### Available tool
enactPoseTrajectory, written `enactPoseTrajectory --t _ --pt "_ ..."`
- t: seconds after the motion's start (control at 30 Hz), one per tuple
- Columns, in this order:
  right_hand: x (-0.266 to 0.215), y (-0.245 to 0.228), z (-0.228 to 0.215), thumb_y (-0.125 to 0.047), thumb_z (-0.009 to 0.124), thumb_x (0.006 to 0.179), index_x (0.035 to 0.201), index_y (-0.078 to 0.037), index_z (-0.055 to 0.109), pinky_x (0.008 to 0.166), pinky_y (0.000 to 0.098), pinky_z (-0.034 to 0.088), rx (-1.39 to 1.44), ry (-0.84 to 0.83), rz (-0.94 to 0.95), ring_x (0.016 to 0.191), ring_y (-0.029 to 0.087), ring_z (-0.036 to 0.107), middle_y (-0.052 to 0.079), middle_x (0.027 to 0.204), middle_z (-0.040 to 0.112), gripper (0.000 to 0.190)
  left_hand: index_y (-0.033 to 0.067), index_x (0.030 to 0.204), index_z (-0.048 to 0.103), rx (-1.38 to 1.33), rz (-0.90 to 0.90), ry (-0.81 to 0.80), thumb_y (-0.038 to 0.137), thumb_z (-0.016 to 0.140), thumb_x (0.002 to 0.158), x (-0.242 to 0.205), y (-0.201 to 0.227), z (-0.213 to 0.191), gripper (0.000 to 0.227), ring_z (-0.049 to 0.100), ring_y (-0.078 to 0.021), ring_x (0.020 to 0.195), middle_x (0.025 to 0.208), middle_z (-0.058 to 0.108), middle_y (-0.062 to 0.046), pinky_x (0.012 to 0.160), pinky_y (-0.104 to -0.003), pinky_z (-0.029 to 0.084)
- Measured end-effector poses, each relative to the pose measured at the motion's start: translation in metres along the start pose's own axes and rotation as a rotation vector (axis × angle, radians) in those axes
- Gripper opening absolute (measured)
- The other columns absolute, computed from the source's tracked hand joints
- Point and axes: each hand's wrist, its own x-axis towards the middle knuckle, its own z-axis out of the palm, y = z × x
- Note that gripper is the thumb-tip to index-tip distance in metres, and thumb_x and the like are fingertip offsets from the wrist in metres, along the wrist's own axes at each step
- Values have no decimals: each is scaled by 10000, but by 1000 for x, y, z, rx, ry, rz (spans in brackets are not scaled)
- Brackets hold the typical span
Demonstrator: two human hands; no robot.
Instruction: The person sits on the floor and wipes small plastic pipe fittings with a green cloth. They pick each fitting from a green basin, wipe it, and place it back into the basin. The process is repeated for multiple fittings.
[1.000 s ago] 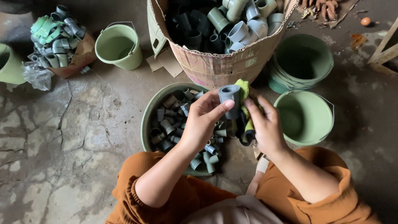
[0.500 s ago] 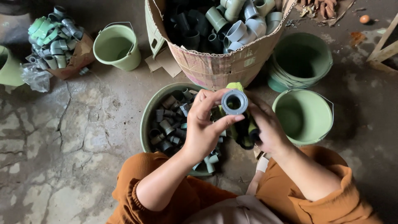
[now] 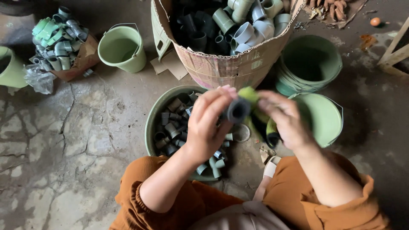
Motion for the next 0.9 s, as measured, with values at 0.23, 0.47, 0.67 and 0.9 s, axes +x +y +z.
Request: enactPoseTrajectory --t 0.23,0.47,0.67,0.9 --pt "-13 -28 -3 -258 660 1000 1341 -248 702 693 370 599 -751 -25 -515 789 229 685 106 1152 570 344 33 1364 600 100 -347 -174 85 808 853 -28 -20 16 554 665 -441 1077 1171 646 -188 924 -543 560" --pt "8 -23 -35 -221 698 950 1224 -195 767 699 329 501 -324 -194 17 754 138 593 116 1091 728 283 -19 1232 611 -435 -1094 219 180 741 932 -17 -42 15 382 693 -278 944 1062 699 -186 826 -515 604" --pt "39 4 -60 -372 761 939 1283 -237 705 980 317 569 148 297 292 1056 121 678 26 1181 718 373 -43 1136 596 -1130 -1706 145 266 695 955 -51 -74 32 372 738 -400 936 1090 685 -292 782 -513 642" --pt "55 6 -75 -280 720 884 1228 -151 723 955 221 600 341 411 317 1059 87 740 -4 1145 779 367 22 1196 545 -995 -1438 198 273 842 683 79 -145 67 643 637 -282 838 960 614 -164 668 -428 648"
